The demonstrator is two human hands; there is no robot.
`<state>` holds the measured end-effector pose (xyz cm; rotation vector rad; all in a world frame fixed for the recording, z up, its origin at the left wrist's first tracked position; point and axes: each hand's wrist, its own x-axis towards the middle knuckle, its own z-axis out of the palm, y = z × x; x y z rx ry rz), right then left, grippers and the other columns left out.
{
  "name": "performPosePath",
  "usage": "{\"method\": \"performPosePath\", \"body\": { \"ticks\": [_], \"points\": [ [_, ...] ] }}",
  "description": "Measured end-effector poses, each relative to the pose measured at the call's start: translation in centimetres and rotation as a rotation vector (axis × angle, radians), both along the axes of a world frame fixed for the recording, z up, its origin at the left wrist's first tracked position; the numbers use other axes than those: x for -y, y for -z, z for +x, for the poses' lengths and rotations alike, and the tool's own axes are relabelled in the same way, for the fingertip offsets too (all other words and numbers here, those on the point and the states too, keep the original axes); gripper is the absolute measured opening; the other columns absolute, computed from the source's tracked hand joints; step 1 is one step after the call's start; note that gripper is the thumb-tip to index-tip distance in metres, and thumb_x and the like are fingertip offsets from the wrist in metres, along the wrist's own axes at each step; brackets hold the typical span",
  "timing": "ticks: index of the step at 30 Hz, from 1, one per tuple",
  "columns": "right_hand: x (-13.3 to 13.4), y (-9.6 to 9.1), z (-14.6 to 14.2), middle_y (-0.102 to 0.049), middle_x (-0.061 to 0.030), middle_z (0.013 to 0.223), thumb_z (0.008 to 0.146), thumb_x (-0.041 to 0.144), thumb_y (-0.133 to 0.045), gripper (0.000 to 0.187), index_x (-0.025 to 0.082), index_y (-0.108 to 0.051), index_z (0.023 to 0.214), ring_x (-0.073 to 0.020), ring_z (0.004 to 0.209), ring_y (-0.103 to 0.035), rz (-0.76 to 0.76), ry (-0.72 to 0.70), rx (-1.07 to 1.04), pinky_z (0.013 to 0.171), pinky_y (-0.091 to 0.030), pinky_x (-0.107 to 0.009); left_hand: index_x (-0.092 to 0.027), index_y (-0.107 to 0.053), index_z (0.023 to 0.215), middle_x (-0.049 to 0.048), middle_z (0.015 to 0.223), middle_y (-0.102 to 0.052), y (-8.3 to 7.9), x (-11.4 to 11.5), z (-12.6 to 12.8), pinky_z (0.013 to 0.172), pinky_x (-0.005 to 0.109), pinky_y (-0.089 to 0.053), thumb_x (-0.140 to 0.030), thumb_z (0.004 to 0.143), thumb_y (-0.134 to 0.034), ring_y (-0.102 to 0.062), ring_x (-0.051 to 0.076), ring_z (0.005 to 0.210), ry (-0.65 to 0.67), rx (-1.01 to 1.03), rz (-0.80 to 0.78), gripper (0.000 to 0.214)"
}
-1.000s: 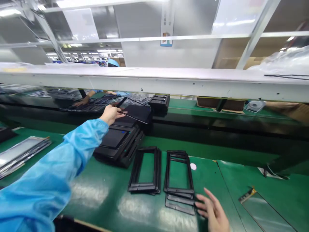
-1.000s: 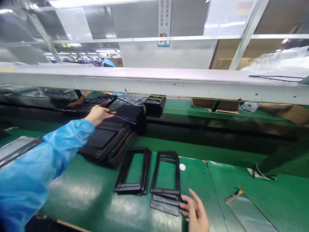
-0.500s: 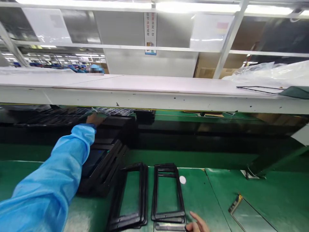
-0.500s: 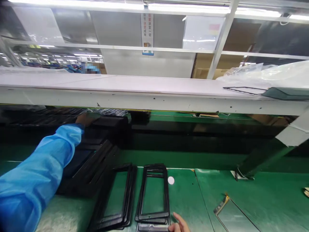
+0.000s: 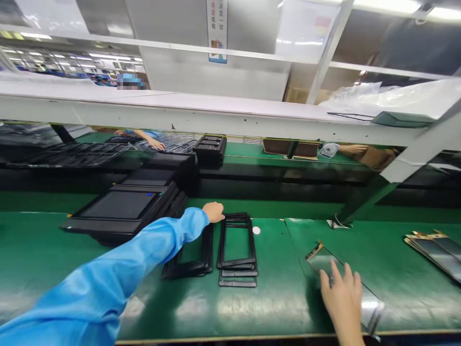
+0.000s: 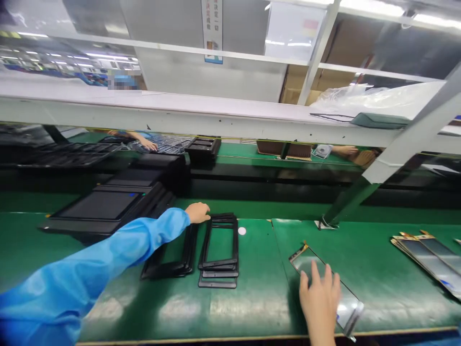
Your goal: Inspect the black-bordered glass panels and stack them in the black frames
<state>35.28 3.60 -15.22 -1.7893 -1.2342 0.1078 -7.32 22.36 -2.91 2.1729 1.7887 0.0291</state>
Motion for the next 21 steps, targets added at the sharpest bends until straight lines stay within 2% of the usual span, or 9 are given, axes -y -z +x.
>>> {"method": "performPosePath", "body": {
  "ticks": [2, 4, 8, 10, 13, 16, 17, 19, 21],
  "points": [
    [1.7, 0.4, 2.6, -0.072, -0.0275, 0.135, 0.078, 0.066, -0.07, 0.044, 0.029, -0.085, 0.097, -0.0608, 0.142, -0.049, -0.044, 0.001, 0.021, 0.102, -0.036, -0.084, -0.019, -0.066, 0.136, 0.0119, 0.136, -0.068, 0.3, 0.1, 1.1, 0.094, 0.048, -0.062, -0.036, 0.102, -0.071, -0.071, 0.028, 0.114, -0.046, 0.071, -0.02, 0.038],
    [4.4, 1.6, 3.4, -0.072, -0.0265, 0.137, 0.08, 0.067, -0.071, 0.048, 0.028, -0.085, 0.104, -0.0608, 0.138, -0.054, -0.099, -0.047, 0.049, 0.105, -0.034, -0.085, -0.02, -0.067, 0.134, 0.0115, 0.136, -0.068, 0.2, 0.0, 1.5, 0.095, 0.047, -0.062, -0.035, 0.102, -0.071, -0.071, 0.028, 0.115, -0.098, 0.162, -0.04, 0.036],
    [10.0, 4.1, 2.3, -0.06, -0.0163, 0.158, 0.081, 0.067, -0.073, 0.068, 0.026, -0.075, 0.136, -0.0541, 0.149, -0.046, -0.224, -0.239, 0.203, 0.117, -0.029, -0.082, -0.02, -0.068, 0.132, 0.0111, 0.136, -0.069, -0.4, 0.0, 1.5, 0.096, 0.048, -0.062, -0.034, 0.102, -0.071, -0.071, 0.028, 0.115, -0.195, 0.396, -0.057, 0.033],
    [12.1, 4.2, 1.7, -0.063, -0.0114, 0.156, 0.085, 0.058, -0.073, 0.061, 0.029, -0.073, 0.139, -0.0491, 0.148, -0.05, -0.229, -0.288, 0.228, 0.12, -0.033, -0.076, -0.018, -0.069, 0.129, 0.0105, 0.133, -0.07, -0.9, 0.6, 1.5, 0.093, 0.047, -0.063, -0.035, 0.102, -0.071, -0.072, 0.027, 0.111, -0.229, 0.556, -0.069, 0.032],
    [14.0, 2.0, 0.8, -0.078, -0.008, 0.136, 0.093, 0.047, -0.065, 0.04, 0.032, -0.081, 0.127, -0.0415, 0.13, -0.069, -0.187, -0.295, 0.128, 0.117, -0.046, -0.066, -0.015, -0.07, 0.128, 0.0097, 0.12, -0.075, -2.0, 2.8, 1.5, 0.086, 0.042, -0.065, -0.035, 0.103, -0.071, -0.075, 0.024, 0.1, -0.259, 0.823, -0.087, 0.032],
    [14.6, -2.0, -1.2, -0.081, -0.0103, 0.123, 0.093, 0.046, -0.069, 0.032, 0.032, -0.084, 0.117, -0.0375, 0.109, -0.078, -0.078, -0.184, -0.068, 0.107, -0.055, -0.056, -0.017, -0.073, 0.13, 0.0074, 0.105, -0.079, -3.1, 6.7, 1.9, 0.081, 0.034, -0.066, -0.036, 0.098, -0.073, -0.077, 0.019, 0.09, -0.272, 1.04, -0.075, 0.037],
    [14.6, -3.4, -2.3, -0.082, -0.012, 0.118, 0.092, 0.048, -0.073, 0.034, 0.031, -0.083, 0.119, -0.0361, 0.102, -0.078, -0.021, -0.127, -0.151, 0.102, -0.058, -0.053, -0.019, -0.075, 0.131, 0.0065, 0.102, -0.08, -3.4, 8.3, 2.1, 0.079, 0.031, -0.066, -0.038, 0.096, -0.075, -0.078, 0.019, 0.089, -0.274, 1.089, -0.067, 0.04],
    [14.1, -5.7, -4.8, -0.08, -0.0123, 0.101, 0.085, 0.049, -0.082, 0.052, 0.025, -0.076, 0.13, -0.0301, 0.083, -0.075, 0.066, -0.068, -0.326, 0.086, -0.062, -0.046, -0.021, -0.078, 0.128, 0.006, 0.098, -0.08, -3.5, 11.4, 2.6, 0.073, 0.029, -0.065, -0.042, 0.09, -0.078, -0.077, 0.019, 0.088, -0.273, 1.154, -0.058, 0.043],
    [13.4, -7.3, -7.5, -0.075, -0.0075, 0.093, 0.08, 0.046, -0.088, 0.071, 0.022, -0.067, 0.143, -0.0227, 0.071, -0.068, 0.07, -0.115, -0.528, 0.07, -0.061, -0.037, -0.022, -0.082, 0.123, 0.0064, 0.094, -0.08, -3.3, 14.4, 3.0, 0.067, 0.028, -0.065, -0.042, 0.084, -0.082, -0.076, 0.021, 0.085, -0.269, 1.19, -0.066, 0.043]
  ]
}}
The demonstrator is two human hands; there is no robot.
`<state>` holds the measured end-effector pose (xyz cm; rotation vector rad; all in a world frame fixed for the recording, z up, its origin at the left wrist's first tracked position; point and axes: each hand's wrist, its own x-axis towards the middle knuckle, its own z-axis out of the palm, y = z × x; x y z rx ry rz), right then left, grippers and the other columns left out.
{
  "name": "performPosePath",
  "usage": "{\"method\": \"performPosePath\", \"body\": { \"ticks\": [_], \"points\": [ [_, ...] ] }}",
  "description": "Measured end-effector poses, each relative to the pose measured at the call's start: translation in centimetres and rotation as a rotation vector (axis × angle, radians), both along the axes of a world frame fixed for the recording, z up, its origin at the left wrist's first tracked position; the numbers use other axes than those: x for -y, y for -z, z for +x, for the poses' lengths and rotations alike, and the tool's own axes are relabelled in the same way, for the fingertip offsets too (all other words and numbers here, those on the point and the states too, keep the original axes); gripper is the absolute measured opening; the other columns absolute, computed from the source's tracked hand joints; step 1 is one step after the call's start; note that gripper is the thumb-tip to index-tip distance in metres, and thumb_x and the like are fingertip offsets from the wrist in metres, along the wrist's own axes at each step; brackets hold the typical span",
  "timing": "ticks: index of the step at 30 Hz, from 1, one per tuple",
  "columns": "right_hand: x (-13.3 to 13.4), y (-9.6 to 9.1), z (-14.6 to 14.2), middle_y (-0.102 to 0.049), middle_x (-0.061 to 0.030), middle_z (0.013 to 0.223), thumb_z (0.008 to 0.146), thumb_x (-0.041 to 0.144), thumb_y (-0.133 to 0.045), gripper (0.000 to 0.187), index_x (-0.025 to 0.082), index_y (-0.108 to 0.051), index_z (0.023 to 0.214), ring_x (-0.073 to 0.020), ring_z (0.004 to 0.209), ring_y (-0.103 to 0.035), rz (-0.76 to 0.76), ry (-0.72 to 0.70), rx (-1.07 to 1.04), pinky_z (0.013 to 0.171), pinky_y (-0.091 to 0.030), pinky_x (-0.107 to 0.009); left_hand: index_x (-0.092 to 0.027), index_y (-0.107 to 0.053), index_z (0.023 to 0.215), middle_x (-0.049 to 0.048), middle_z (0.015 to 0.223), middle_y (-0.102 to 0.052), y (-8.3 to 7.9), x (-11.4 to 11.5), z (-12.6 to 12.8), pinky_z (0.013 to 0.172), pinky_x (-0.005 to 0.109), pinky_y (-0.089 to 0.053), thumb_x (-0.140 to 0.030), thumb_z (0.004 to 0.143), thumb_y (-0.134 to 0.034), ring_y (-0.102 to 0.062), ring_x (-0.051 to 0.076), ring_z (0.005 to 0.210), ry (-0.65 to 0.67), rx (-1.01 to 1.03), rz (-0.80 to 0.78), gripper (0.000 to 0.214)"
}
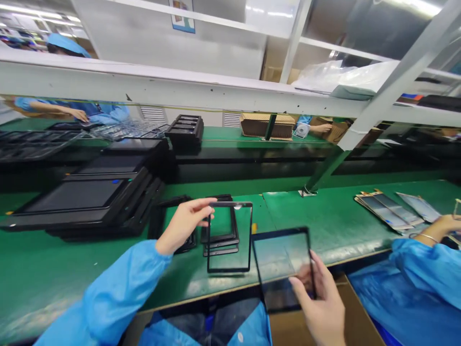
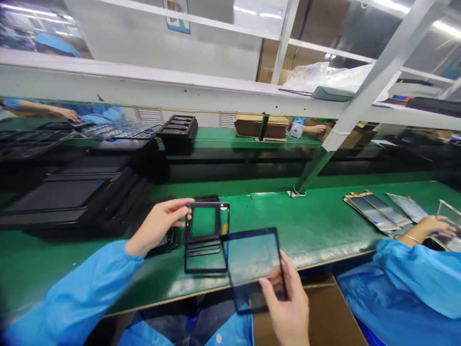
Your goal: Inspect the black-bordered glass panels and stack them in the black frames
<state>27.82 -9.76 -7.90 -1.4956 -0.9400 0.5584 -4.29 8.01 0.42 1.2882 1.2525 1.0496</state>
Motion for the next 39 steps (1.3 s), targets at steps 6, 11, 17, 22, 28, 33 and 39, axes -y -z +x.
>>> {"method": "performPosePath", "body": {
  "ticks": [6, 11, 17, 22, 28, 33, 39],
  "points": [
    [-1.7, -1.0, -6.2, -0.067, -0.0004, 0.092, 0.074, 0.036, -0.092, 0.071, 0.023, -0.071, 0.14, -0.011, 0.055, -0.055, -0.146, -0.292, -0.423, 0.05, -0.052, -0.026, -0.026, -0.086, 0.117, 0.0042, 0.088, -0.08, 1.0, 5.6, 0.5, 0.065, 0.03, -0.065, -0.029, 0.078, -0.085, -0.074, 0.02, 0.076, 0.019, 0.079, 0.024, 0.039],
    [-1.4, -0.4, -8.3, -0.066, 0.0016, 0.091, 0.074, 0.038, -0.093, 0.07, 0.027, -0.07, 0.14, -0.0101, 0.054, -0.055, -0.113, -0.232, -0.493, 0.046, -0.048, -0.023, -0.025, -0.086, 0.117, 0.003, 0.083, -0.079, 1.4, 7.1, 0.2, 0.062, 0.029, -0.063, -0.026, 0.08, -0.083, -0.07, 0.018, 0.068, 0.028, 0.167, 0.051, 0.037],
    [-1.1, -0.1, -8.6, -0.067, 0.0007, 0.096, 0.074, 0.04, -0.093, 0.072, 0.028, -0.069, 0.14, -0.0109, 0.057, -0.056, -0.139, -0.222, -0.461, 0.047, -0.048, -0.023, -0.025, -0.086, 0.118, 0.0039, 0.082, -0.08, 1.9, 7.6, 0.1, 0.062, 0.028, -0.062, -0.025, 0.081, -0.083, -0.07, 0.018, 0.068, 0.042, 0.26, 0.057, 0.037],
    [-0.8, -0.3, -8.5, -0.066, 0.0008, 0.097, 0.075, 0.039, -0.094, 0.071, 0.03, -0.069, 0.141, -0.0101, 0.057, -0.054, -0.157, -0.236, -0.483, 0.049, -0.048, -0.023, -0.027, -0.088, 0.115, 0.0029, 0.082, -0.078, 1.7, 7.9, 0.2, 0.061, 0.026, -0.062, -0.022, 0.081, -0.083, -0.068, 0.016, 0.067, 0.04, 0.275, 0.066, 0.035],
    [-0.7, -0.8, -8.6, -0.065, 0.0014, 0.096, 0.074, 0.038, -0.094, 0.07, 0.029, -0.07, 0.139, -0.0107, 0.058, -0.054, -0.149, -0.227, -0.488, 0.051, -0.05, -0.024, -0.028, -0.088, 0.114, 0.0028, 0.079, -0.077, 1.6, 8.0, 0.4, 0.059, 0.026, -0.061, -0.023, 0.081, -0.084, -0.067, 0.016, 0.064, 0.029, 0.271, 0.093, 0.034],
    [-0.6, -1.0, -8.7, -0.066, 0.0017, 0.095, 0.073, 0.038, -0.095, 0.071, 0.029, -0.07, 0.139, -0.0108, 0.059, -0.055, -0.15, -0.22, -0.508, 0.051, -0.05, -0.023, -0.029, -0.088, 0.113, 0.0027, 0.08, -0.078, 1.7, 8.0, 0.6, 0.059, 0.026, -0.061, -0.022, 0.08, -0.084, -0.068, 0.017, 0.066, 0.017, 0.288, 0.094, 0.034],
    [-0.6, -0.8, -8.7, -0.066, 0.0016, 0.094, 0.075, 0.038, -0.093, 0.07, 0.03, -0.069, 0.14, -0.0107, 0.059, -0.056, -0.142, -0.218, -0.494, 0.051, -0.05, -0.023, -0.031, -0.089, 0.111, 0.001, 0.074, -0.075, 1.5, 8.2, 0.6, 0.059, 0.024, -0.061, -0.019, 0.08, -0.085, -0.066, 0.015, 0.063, 0.026, 0.3, 0.087, 0.033]
  ]
}}
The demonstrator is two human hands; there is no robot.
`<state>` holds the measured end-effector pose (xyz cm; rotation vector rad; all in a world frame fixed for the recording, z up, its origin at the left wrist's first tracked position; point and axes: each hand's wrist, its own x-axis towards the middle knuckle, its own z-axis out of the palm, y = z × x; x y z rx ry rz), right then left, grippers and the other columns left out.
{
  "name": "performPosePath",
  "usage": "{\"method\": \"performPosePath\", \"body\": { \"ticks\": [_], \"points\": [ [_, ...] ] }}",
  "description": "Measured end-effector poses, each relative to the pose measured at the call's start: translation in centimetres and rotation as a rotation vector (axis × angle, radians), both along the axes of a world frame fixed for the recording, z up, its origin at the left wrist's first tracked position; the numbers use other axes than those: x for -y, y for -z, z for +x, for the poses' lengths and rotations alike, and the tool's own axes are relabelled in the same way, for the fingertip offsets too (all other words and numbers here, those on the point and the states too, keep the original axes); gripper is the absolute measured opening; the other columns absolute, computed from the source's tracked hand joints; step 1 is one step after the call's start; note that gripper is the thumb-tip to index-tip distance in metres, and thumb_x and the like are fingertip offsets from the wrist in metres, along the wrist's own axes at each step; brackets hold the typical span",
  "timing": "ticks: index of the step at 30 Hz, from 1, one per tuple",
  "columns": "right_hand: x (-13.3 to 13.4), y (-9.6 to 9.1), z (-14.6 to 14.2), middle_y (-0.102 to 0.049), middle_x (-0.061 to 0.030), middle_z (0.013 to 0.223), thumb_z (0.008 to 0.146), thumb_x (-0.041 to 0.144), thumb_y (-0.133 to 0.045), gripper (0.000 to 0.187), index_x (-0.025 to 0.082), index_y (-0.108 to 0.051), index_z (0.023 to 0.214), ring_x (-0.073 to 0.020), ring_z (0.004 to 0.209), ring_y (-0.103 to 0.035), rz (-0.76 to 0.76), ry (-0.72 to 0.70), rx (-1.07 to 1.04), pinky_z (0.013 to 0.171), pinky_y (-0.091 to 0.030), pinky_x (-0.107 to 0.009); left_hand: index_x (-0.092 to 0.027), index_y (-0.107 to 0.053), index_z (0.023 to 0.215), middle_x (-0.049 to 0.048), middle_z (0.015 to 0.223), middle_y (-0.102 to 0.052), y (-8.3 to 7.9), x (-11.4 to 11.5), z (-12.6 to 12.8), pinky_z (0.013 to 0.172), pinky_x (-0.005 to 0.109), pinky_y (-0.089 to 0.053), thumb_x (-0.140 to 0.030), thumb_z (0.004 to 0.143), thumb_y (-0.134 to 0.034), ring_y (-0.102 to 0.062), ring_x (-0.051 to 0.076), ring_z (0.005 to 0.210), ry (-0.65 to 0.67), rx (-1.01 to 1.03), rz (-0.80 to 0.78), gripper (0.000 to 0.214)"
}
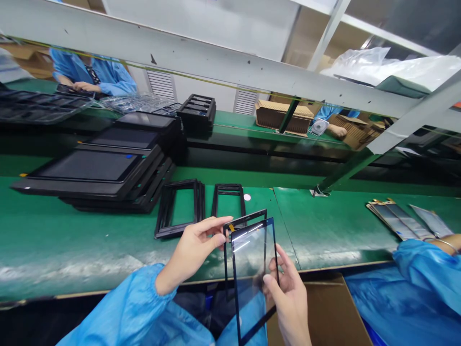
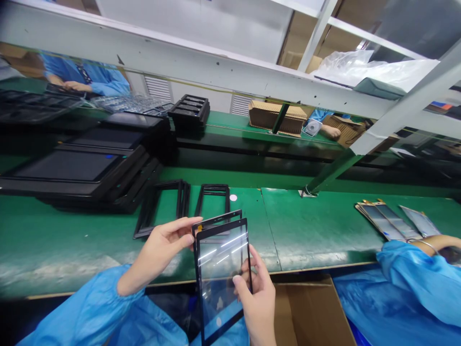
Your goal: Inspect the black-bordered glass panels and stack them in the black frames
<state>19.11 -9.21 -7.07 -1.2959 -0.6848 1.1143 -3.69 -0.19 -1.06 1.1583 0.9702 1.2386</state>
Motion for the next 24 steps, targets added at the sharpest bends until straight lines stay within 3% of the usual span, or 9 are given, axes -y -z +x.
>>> {"method": "performPosePath", "body": {
  "ticks": [4, 14, 18, 24],
  "points": [
    [0.0, 0.2, 0.1, -0.065, 0.0024, 0.094, 0.076, 0.036, -0.093, 0.068, 0.033, -0.069, 0.14, -0.0102, 0.058, -0.055, 0.003, -0.01, -0.002, 0.051, -0.05, -0.023, -0.031, -0.089, 0.11, 0.0023, 0.078, -0.076, 0.1, 0.2, -0.1, 0.061, 0.025, -0.061, -0.022, 0.08, -0.086, -0.067, 0.016, 0.066, 0.004, -0.012, -0.009, 0.032],
    [0.0, 0.6, 0.3, -0.066, 0.0008, 0.095, 0.075, 0.04, -0.094, 0.074, 0.028, -0.067, 0.143, -0.0108, 0.057, -0.055, 0.01, 0.004, 0.008, 0.049, -0.049, -0.024, -0.025, -0.088, 0.114, 0.0056, 0.083, -0.078, 0.6, 0.3, 0.0, 0.064, 0.026, -0.061, -0.027, 0.081, -0.087, -0.07, 0.019, 0.072, 0.025, -0.029, -0.016, 0.034],
    [0.1, 0.7, -0.1, -0.068, 0.0011, 0.095, 0.077, 0.041, -0.094, 0.073, 0.028, -0.067, 0.143, -0.0122, 0.063, -0.057, 0.02, 0.026, 0.052, 0.059, -0.056, -0.025, -0.023, -0.088, 0.113, 0.0041, 0.082, -0.079, 0.4, 0.5, 0.2, 0.067, 0.024, -0.061, -0.025, 0.077, -0.091, -0.07, 0.016, 0.069, 0.059, 0.065, -0.124, 0.036],
    [0.3, 0.8, -0.7, -0.069, 0.0001, 0.098, 0.081, 0.045, -0.091, 0.07, 0.027, -0.066, 0.144, -0.0132, 0.068, -0.061, 0.012, 0.041, 0.164, 0.064, -0.058, -0.026, -0.024, -0.086, 0.119, 0.005, 0.086, -0.078, 1.4, 0.9, 0.4, 0.059, 0.022, -0.062, -0.038, 0.076, -0.096, -0.072, 0.016, 0.072, 0.067, 0.209, -0.274, 0.047]
  ]
}}
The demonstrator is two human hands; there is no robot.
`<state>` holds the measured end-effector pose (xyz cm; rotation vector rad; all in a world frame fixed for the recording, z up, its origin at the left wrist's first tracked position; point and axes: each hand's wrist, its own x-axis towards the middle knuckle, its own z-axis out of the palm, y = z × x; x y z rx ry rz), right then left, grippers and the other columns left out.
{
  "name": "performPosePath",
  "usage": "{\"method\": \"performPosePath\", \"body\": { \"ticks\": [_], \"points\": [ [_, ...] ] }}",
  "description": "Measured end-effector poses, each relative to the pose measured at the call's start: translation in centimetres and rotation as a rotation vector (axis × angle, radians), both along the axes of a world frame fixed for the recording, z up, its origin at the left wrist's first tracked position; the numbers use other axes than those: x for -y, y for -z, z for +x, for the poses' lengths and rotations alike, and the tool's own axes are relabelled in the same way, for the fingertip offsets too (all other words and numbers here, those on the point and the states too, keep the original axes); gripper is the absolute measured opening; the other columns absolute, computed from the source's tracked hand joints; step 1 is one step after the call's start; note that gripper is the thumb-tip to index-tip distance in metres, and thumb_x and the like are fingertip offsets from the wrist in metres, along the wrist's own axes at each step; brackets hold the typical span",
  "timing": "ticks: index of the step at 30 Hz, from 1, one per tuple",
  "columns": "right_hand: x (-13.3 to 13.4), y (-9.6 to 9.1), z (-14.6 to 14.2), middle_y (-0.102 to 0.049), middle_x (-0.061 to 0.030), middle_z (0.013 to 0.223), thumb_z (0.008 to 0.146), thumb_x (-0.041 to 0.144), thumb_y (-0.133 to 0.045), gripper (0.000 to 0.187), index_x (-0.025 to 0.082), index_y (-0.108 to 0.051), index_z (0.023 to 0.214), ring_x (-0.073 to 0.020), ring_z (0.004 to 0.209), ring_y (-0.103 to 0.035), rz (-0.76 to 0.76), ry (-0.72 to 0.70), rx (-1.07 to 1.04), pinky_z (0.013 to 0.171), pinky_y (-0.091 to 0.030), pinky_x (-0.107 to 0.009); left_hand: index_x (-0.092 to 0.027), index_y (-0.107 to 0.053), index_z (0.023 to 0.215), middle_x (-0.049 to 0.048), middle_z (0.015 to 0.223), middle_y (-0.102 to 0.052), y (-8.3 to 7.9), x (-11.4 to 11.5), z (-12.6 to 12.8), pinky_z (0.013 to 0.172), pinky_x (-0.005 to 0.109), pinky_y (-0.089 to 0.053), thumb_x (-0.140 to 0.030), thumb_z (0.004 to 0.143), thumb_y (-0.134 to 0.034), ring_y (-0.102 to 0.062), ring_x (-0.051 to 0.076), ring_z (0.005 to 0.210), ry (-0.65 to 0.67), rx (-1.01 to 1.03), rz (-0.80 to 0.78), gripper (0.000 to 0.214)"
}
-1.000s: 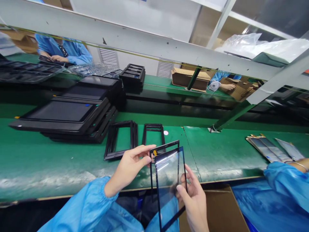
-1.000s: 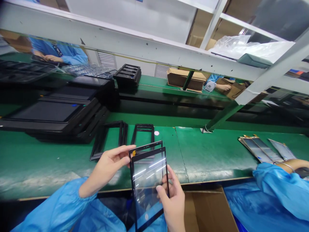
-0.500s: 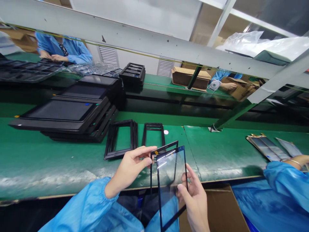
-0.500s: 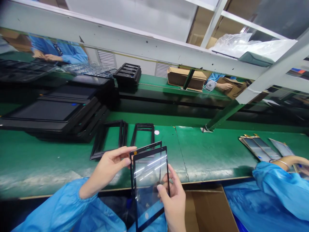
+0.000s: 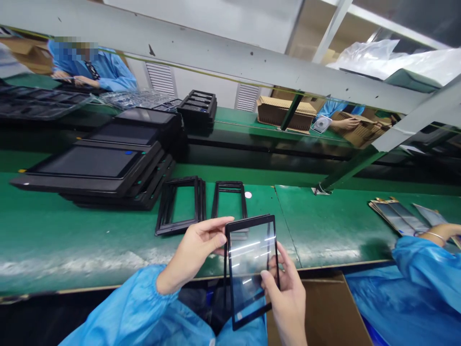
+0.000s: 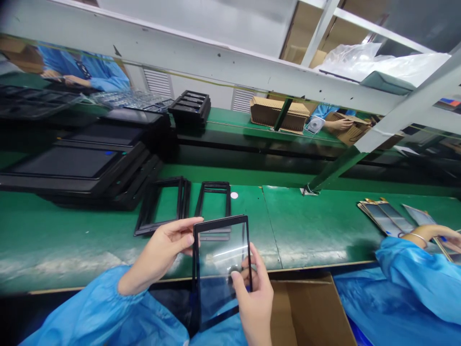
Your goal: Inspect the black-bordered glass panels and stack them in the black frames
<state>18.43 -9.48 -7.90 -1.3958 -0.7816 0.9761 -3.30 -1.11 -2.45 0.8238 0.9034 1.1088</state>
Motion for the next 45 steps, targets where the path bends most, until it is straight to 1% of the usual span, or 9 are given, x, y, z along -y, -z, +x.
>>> {"method": "performPosePath", "body": {
  "ticks": [19, 27, 29, 31, 33, 34, 37, 40, 45],
  "points": [
    [0.0, -1.8, -1.2, -0.069, -0.0002, 0.096, 0.081, 0.042, -0.088, 0.073, 0.027, -0.065, 0.148, -0.0135, 0.067, -0.059, -0.077, 0.02, 0.039, 0.063, -0.057, -0.026, -0.025, -0.084, 0.122, 0.0072, 0.09, -0.078, 0.4, -0.1, 0.3, 0.059, 0.026, -0.068, -0.032, 0.077, -0.096, -0.076, 0.022, 0.086, -0.049, 0.022, -0.026, 0.047],
    [0.4, -0.3, -0.6, -0.07, -0.0031, 0.1, 0.089, 0.045, -0.08, 0.068, 0.028, -0.061, 0.153, -0.0173, 0.073, -0.066, -0.052, -0.02, 0.177, 0.067, -0.06, -0.03, -0.025, -0.084, 0.121, 0.0085, 0.098, -0.081, -0.1, 0.1, 0.6, 0.06, 0.029, -0.069, -0.033, 0.078, -0.095, -0.081, 0.029, 0.097, -0.071, 0.004, -0.043, 0.045],
    [0.3, 0.0, -0.1, -0.07, -0.0071, 0.108, 0.091, 0.045, -0.078, 0.063, 0.027, -0.064, 0.15, -0.0225, 0.085, -0.07, 0.0, -0.028, 0.345, 0.075, -0.063, -0.037, -0.024, -0.084, 0.121, 0.0091, 0.101, -0.083, -0.2, 0.2, 0.5, 0.061, 0.029, -0.069, -0.034, 0.079, -0.094, -0.082, 0.031, 0.099, -0.074, -0.026, -0.044, 0.044],
    [0.0, -0.3, 0.4, -0.065, -0.0136, 0.131, 0.09, 0.045, -0.078, 0.058, 0.026, -0.069, 0.144, -0.0323, 0.115, -0.069, 0.084, 0.015, 0.533, 0.097, -0.06, -0.049, -0.022, -0.084, 0.121, 0.0092, 0.095, -0.084, -0.2, 0.3, 0.4, 0.06, 0.026, -0.069, -0.035, 0.081, -0.092, -0.084, 0.031, 0.095, -0.061, -0.084, -0.02, 0.043],
    [-0.8, -1.3, 1.2, -0.057, -0.0154, 0.151, 0.092, 0.044, -0.076, 0.058, 0.027, -0.066, 0.147, -0.0369, 0.14, -0.057, 0.151, 0.046, 0.557, 0.114, -0.05, -0.056, -0.02, -0.085, 0.12, 0.0093, 0.087, -0.085, -0.3, 0.5, 0.2, 0.06, 0.024, -0.067, -0.034, 0.081, -0.091, -0.085, 0.029, 0.089, -0.029, -0.153, 0.02, 0.042],
    [-1.2, -2.1, 1.6, -0.058, -0.015, 0.153, 0.095, 0.043, -0.073, 0.057, 0.028, -0.063, 0.149, -0.036, 0.141, -0.058, 0.158, 0.021, 0.482, 0.115, -0.049, -0.056, -0.02, -0.085, 0.119, 0.0096, 0.085, -0.085, -0.4, 0.7, 0.0, 0.06, 0.023, -0.067, -0.034, 0.082, -0.091, -0.085, 0.029, 0.087, -0.007, -0.183, 0.038, 0.041],
    [-2.6, -4.3, 2.5, -0.082, -0.0121, 0.115, 0.102, 0.045, -0.065, 0.047, 0.025, -0.066, 0.145, -0.0301, 0.107, -0.079, 0.096, -0.129, 0.157, 0.095, -0.064, -0.046, -0.02, -0.087, 0.117, 0.0098, 0.081, -0.086, -0.7, 1.3, -0.3, 0.06, 0.022, -0.066, -0.033, 0.081, -0.091, -0.085, 0.027, 0.081, 0.018, -0.244, 0.073, 0.038],
    [-3.4, -5.9, 2.6, -0.083, -0.0067, 0.075, 0.095, 0.045, -0.074, 0.033, 0.021, -0.081, 0.116, -0.0271, 0.074, -0.082, 0.06, -0.145, 0.061, 0.076, -0.067, -0.04, -0.021, -0.088, 0.114, 0.0102, 0.08, -0.086, -1.2, 1.8, -0.6, 0.061, 0.021, -0.066, -0.032, 0.081, -0.09, -0.084, 0.024, 0.073, 0.012, -0.274, 0.092, 0.035],
    [-3.4, -6.7, 1.5, -0.083, -0.0057, 0.069, 0.085, 0.043, -0.083, 0.024, 0.021, -0.083, 0.095, -0.0249, 0.059, -0.079, 0.083, -0.103, 0.029, 0.063, -0.068, -0.037, -0.023, -0.09, 0.109, 0.0104, 0.077, -0.085, -1.5, 2.1, -1.0, 0.06, 0.027, -0.068, -0.036, 0.076, -0.094, -0.078, 0.021, 0.056, 0.003, -0.299, 0.066, 0.036]
  ]
}}
